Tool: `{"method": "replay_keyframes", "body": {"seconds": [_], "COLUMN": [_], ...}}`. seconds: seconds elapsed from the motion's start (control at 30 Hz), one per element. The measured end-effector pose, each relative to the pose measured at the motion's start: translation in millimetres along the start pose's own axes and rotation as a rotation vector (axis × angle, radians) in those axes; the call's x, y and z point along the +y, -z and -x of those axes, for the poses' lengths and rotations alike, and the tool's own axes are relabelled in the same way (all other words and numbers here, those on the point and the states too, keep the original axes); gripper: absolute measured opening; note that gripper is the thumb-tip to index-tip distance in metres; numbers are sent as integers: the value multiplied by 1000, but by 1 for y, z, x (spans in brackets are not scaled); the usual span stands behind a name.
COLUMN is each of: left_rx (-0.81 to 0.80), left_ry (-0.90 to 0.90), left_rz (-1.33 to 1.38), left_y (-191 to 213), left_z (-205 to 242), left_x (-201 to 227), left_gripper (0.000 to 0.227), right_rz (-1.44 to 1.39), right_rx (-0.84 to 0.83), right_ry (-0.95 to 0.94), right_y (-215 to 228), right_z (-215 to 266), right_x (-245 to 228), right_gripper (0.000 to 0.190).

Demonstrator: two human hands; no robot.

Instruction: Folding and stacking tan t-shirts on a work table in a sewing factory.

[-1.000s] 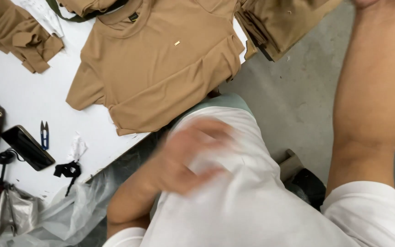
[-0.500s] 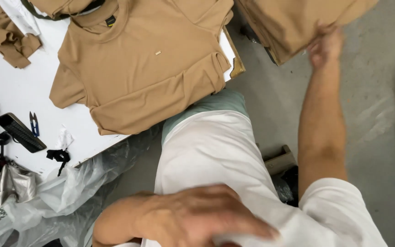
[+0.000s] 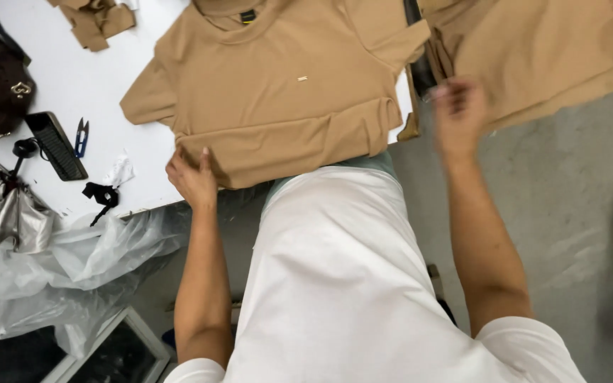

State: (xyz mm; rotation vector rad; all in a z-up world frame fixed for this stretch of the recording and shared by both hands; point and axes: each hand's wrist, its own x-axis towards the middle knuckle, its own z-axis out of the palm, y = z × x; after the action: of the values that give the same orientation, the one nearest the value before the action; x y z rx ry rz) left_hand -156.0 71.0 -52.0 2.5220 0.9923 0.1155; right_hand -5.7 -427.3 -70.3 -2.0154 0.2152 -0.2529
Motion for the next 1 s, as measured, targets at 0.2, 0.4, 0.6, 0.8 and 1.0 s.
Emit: {"method": "replay_keyframes", "body": {"seconds": [0.2,0.4,0.6,0.8,1.0], "left_rx": [24,65,272,132,68], "left_ry": [131,237,256,284,298], "left_rz": [-41,217,205,210,221], "left_y": [-8,8,19,16,20], "left_z": [4,-12,-37,-32,-28], "left_x": [-54,-63,-94,-129,-124], "left_gripper": [44,26,17,18,18], "right_rz": [507,543,-220,-843,-798], "right_rx": [-439,-398,-139,34,-60], "right_ry": [-137,-498,-459,-818,-603], "right_y": [-58,-73,-130,-129,-127], "right_z": [38,-30,-63,-35,-40], "right_x": [-47,-81,-52,-36,-62], "right_gripper": [39,62,18,19,23]}}
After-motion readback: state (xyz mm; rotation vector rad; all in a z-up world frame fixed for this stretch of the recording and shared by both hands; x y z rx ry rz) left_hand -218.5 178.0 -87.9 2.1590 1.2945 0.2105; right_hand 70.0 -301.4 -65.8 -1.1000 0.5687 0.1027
